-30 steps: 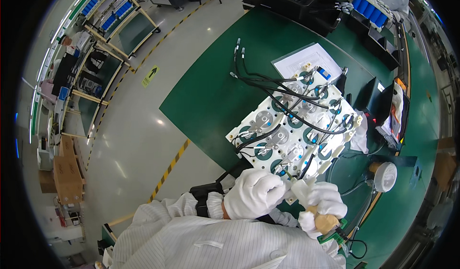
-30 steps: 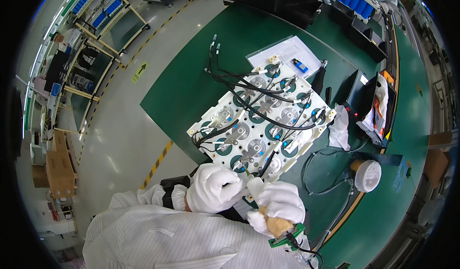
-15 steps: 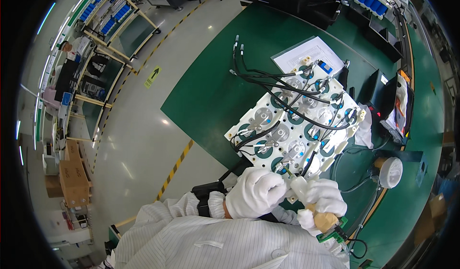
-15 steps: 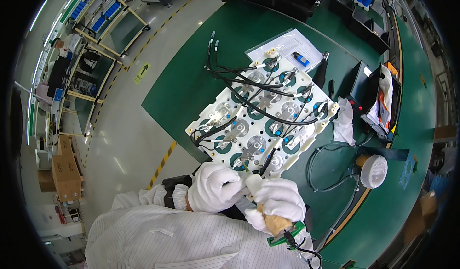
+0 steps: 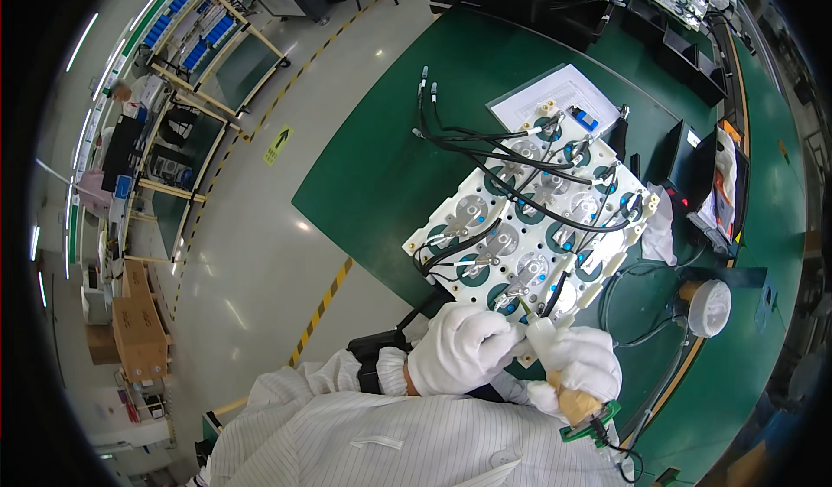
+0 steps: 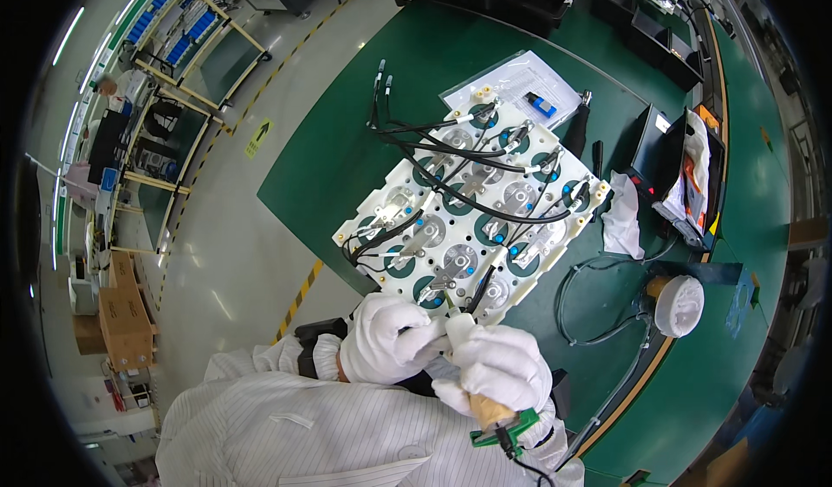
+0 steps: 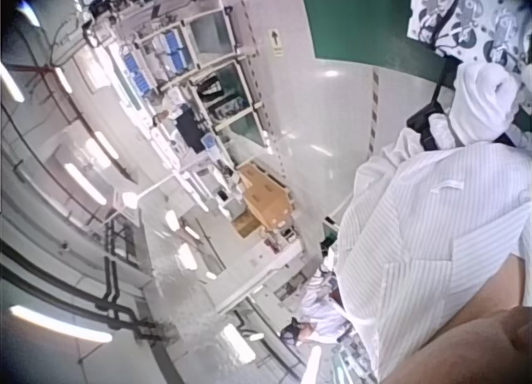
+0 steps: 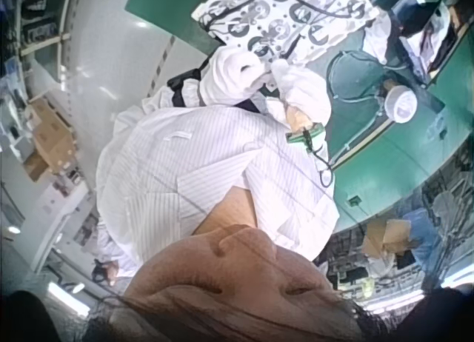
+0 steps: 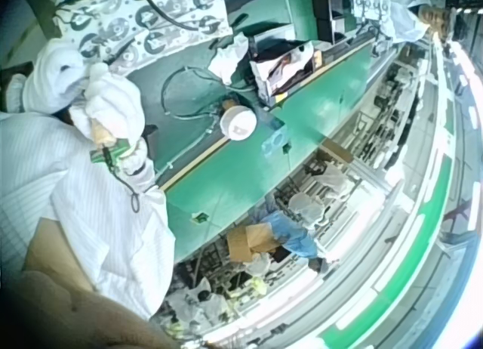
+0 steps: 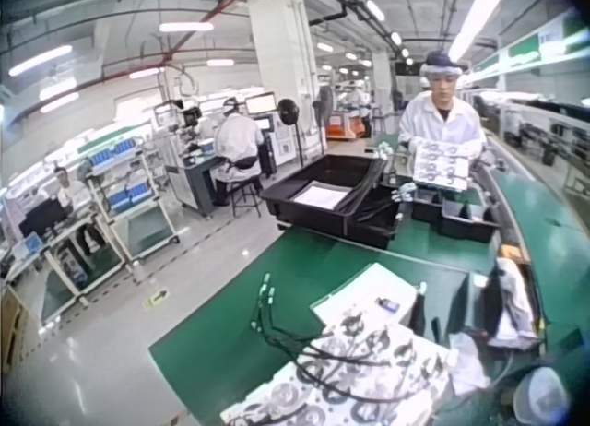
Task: Assembling and testing battery pack modules at a factory workstation, using an electric screwdriver and applying adhesive.
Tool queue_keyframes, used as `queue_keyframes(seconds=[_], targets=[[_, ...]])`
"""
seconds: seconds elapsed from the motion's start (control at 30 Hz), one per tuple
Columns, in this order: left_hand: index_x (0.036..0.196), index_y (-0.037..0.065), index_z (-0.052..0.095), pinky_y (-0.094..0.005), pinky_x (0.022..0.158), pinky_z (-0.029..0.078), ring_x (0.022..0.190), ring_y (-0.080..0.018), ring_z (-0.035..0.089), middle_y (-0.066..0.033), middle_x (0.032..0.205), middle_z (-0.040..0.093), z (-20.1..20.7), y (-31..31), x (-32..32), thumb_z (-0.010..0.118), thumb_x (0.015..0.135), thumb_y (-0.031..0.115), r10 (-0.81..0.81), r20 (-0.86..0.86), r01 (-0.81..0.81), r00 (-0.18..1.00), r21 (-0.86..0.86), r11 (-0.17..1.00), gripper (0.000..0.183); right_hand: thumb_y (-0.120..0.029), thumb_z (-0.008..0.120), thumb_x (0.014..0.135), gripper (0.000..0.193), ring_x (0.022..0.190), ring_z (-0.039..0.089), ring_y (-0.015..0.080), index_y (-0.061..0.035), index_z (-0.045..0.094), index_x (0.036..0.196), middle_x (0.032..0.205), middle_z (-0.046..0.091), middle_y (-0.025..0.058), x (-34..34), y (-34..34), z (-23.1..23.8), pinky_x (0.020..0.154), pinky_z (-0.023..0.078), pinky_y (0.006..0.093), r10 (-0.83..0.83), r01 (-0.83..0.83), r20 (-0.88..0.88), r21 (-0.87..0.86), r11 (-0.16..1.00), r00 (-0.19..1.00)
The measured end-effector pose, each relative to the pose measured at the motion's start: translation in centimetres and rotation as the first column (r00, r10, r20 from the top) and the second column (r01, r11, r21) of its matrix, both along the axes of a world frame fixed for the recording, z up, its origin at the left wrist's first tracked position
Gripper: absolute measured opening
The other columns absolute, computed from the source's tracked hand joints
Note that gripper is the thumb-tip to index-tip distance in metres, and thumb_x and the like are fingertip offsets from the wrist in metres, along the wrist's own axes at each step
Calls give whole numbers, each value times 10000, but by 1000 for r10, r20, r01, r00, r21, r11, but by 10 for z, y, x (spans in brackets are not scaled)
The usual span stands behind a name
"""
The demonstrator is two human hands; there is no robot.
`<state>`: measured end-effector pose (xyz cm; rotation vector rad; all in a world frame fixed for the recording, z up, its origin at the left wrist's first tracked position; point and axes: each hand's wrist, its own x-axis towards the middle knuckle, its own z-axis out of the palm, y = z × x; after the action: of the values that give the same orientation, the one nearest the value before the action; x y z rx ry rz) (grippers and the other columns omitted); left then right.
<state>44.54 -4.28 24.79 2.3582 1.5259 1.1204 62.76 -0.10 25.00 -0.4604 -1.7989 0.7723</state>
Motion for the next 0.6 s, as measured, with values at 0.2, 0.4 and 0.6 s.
queue_keyframes(seconds=[0.2, 0.4, 0.6], targets=[[758, 123, 611, -345, 619, 407, 702, -213, 514, -11, 801, 500, 4, 2, 2, 805, 602, 170, 87, 22, -86, 996, -36, 996, 253, -330, 695, 797, 407, 754, 475, 230, -105, 448, 1031, 822, 464, 51, 11, -1, -15, 703, 427, 387, -286, 268, -333, -102, 958, 898], [729, 137, 590, -332, 626, 409, 712, -212, 501, -26, 823, 489, -2, 7, 0, 805, 643, 186, 96, 69, -96, 993, 6, 995, 237, -244, 725, 788, 384, 740, 558, 262, -36, 453, 962, 785, 566, 116, 8, -5, 1, 662, 498, 398, -408, 193, -391, -483, 854, 825], [741, 143, 581, -319, 614, 407, 718, -204, 497, -31, 859, 466, -4, 9, -2, 811, 642, 186, 64, 84, -70, 994, 70, 995, 254, -224, 737, 781, 384, 763, 568, 273, -35, 452, 956, 790, 562, 126, 4, -5, 1, 678, 510, 400, -395, 148, -408, -517, 843, 823]])
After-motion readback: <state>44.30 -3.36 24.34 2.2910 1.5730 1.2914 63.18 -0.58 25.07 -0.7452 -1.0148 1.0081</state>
